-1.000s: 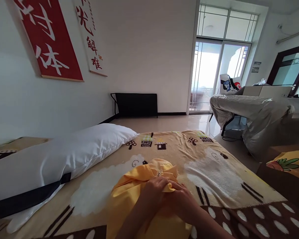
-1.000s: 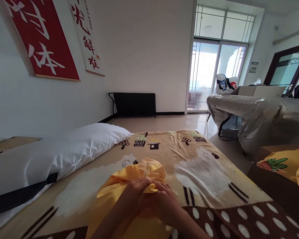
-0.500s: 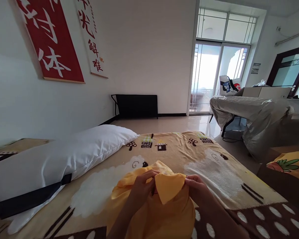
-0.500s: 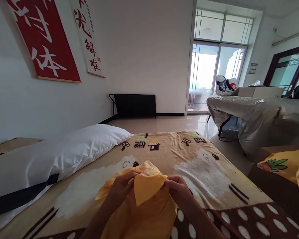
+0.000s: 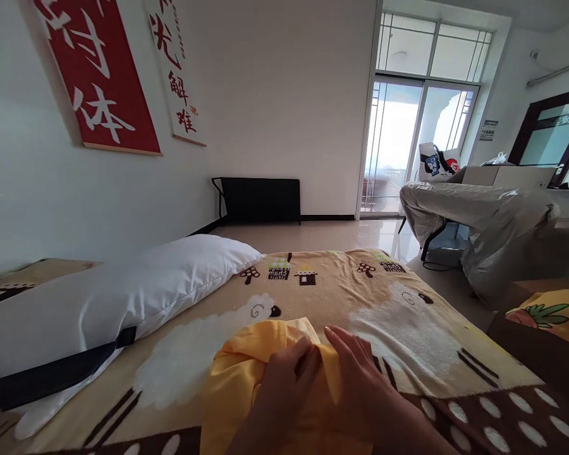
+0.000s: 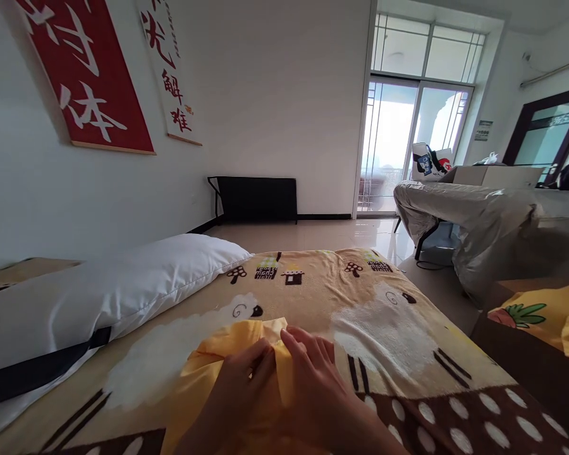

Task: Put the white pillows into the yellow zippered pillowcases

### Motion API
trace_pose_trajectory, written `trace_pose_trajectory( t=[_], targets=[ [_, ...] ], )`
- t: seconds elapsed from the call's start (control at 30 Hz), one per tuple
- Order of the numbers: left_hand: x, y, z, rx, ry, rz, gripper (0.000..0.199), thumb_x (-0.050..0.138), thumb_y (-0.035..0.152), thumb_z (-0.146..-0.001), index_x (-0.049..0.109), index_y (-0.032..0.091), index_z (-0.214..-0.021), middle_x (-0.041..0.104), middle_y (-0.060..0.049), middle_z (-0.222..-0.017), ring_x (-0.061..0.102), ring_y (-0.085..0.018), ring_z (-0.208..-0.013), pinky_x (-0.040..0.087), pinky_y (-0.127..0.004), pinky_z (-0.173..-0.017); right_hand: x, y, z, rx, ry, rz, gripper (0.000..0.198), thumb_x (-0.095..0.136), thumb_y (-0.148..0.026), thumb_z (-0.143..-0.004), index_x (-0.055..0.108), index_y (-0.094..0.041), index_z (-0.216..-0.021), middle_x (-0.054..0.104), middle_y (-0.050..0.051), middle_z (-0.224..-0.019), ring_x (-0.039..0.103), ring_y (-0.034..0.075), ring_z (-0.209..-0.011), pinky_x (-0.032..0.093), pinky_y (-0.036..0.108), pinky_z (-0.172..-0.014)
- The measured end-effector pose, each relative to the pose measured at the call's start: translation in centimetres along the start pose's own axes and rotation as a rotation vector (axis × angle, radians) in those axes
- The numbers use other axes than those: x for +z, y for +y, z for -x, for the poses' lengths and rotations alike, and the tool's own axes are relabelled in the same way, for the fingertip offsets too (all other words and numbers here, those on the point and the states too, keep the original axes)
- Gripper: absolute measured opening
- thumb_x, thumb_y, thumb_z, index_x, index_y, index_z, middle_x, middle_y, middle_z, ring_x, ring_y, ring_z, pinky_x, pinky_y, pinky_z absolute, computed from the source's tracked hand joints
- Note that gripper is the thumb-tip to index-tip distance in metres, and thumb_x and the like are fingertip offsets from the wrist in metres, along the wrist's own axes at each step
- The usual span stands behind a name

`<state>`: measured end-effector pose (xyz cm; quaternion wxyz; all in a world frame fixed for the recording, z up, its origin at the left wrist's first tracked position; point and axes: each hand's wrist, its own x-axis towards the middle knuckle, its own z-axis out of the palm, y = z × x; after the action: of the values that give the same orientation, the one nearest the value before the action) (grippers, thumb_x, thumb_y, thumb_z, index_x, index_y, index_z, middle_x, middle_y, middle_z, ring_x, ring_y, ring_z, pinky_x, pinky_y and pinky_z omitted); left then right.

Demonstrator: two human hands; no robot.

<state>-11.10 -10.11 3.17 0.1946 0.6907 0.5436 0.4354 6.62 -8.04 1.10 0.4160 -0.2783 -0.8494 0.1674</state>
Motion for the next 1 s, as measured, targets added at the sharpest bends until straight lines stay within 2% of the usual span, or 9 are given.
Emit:
trace_pose_trajectory(
  t=[0.1, 0.2, 0.37, 0.43, 0.53, 0.63, 0.8, 0.9, 1.0],
  targets=[
    [-0.1, 0.0, 0.1, 0.025, -0.06, -0.049, 0.037, 0.047, 0.041, -0.083, 0.038, 0.017, -0.056, 0.038, 0.005, -0.05, 0.034, -0.008, -0.05, 0.027, -0.021, -0.05, -0.2, -0.2, -0.1, 0.11, 0.114, -0.159, 0.044, 0.056, -0.019, -0.07, 0.059, -0.02, -0.115, 0.065, 0.005, -0.092, 0.059, 0.019, -0.083, 0.046, 0.028, -0.077],
    [0.1, 0.4, 0.1, 0.018, -0.2, -0.08, 0.034, 0.05, 0.045, -0.082, 0.05, 0.017, -0.064, 0.049, 0.003, -0.058, 0.044, -0.009, -0.055, 0.032, -0.021, -0.053, -0.9, -0.1, -0.2, 0.305, 0.124, -0.366, 0.014, 0.053, -0.019, -0.07, 0.065, -0.016, -0.076, 0.056, -0.002, -0.061, 0.049, 0.011, -0.056, 0.037, 0.019, -0.051],
    [1.2, 0.4, -0.4, 0.094, -0.326, -0.085, 0.022, 0.045, 0.033, -0.086, 0.064, 0.023, -0.092, 0.067, -0.004, -0.091, 0.06, -0.017, -0.083, 0.04, -0.024, -0.068, -2.2, -1.1, -0.4, 0.377, 0.132, -0.599, 0.015, 0.061, -0.029, -0.069, 0.065, -0.014, -0.068, 0.055, -0.002, -0.057, 0.044, 0.009, -0.054, 0.034, 0.018, -0.049],
    [1.7, -0.2, -0.6, 0.088, -0.342, -0.142, 0.019, 0.048, 0.027, -0.082, 0.065, 0.023, -0.089, 0.068, -0.004, -0.093, 0.061, -0.019, -0.087, 0.04, -0.025, -0.069, -2.7, -1.8, -0.3, 0.364, 0.113, -0.673, 0.023, 0.064, -0.036, -0.069, 0.066, -0.014, -0.064, 0.055, -0.001, -0.055, 0.043, 0.009, -0.052, 0.033, 0.018, -0.047],
    [2.3, -1.4, -1.1, -0.018, -0.371, -0.327, 0.016, 0.049, 0.023, -0.077, 0.064, 0.02, -0.081, 0.069, -0.005, -0.085, 0.062, -0.02, -0.076, 0.039, -0.026, -0.063, -3.5, -2.6, 0.1, 0.355, 0.086, -0.749, 0.03, 0.067, -0.043, -0.069, 0.069, -0.014, -0.063, 0.056, 0.001, -0.053, 0.043, 0.009, -0.049, 0.033, 0.019, -0.045],
    [2.6, -2.4, -1.4, -0.115, -0.343, -0.395, 0.021, 0.047, 0.022, -0.077, 0.065, 0.019, -0.087, 0.07, -0.007, -0.089, 0.063, -0.019, -0.078, 0.04, -0.026, -0.066, -4.2, -2.4, 0.7, 0.264, 0.027, -0.804, 0.034, 0.067, -0.048, -0.069, 0.072, -0.015, -0.066, 0.061, 0.004, -0.056, 0.049, 0.01, -0.049, 0.038, 0.02, -0.046],
    [2.7, -3.0, -1.5, -0.189, -0.242, -0.454, 0.025, 0.04, 0.022, -0.077, 0.065, 0.019, -0.076, 0.069, -0.007, -0.087, 0.061, -0.02, -0.081, 0.041, -0.029, -0.07, -4.8, -0.8, 1.5, -0.05, -0.189, -0.98, 0.039, 0.06, -0.051, -0.076, 0.071, -0.016, -0.066, 0.061, 0.005, -0.051, 0.055, 0.011, -0.045, 0.041, 0.019, -0.046],
    [2.9, -3.4, -1.5, -0.172, -0.26, -0.482, 0.029, 0.037, 0.023, -0.079, 0.066, 0.02, -0.079, 0.069, -0.007, -0.089, 0.06, -0.021, -0.082, 0.04, -0.033, -0.075, -5.0, -0.5, 1.6, -0.163, -0.262, -1.088, 0.043, 0.055, -0.053, -0.078, 0.058, -0.019, -0.051, 0.054, 0.002, -0.043, 0.051, 0.009, -0.04, 0.041, 0.018, -0.044],
    [3.2, -3.9, -1.7, -0.168, -0.224, -0.436, 0.031, 0.035, 0.025, -0.082, 0.065, 0.02, -0.086, 0.067, -0.008, -0.094, 0.058, -0.022, -0.089, 0.041, -0.035, -0.08, -5.5, -0.7, 1.5, -0.3, -0.238, -1.226, 0.048, 0.052, -0.05, -0.08, 0.041, -0.022, -0.042, 0.043, -0.003, -0.032, 0.042, 0.006, -0.033, 0.039, 0.016, -0.043]
  ],
)
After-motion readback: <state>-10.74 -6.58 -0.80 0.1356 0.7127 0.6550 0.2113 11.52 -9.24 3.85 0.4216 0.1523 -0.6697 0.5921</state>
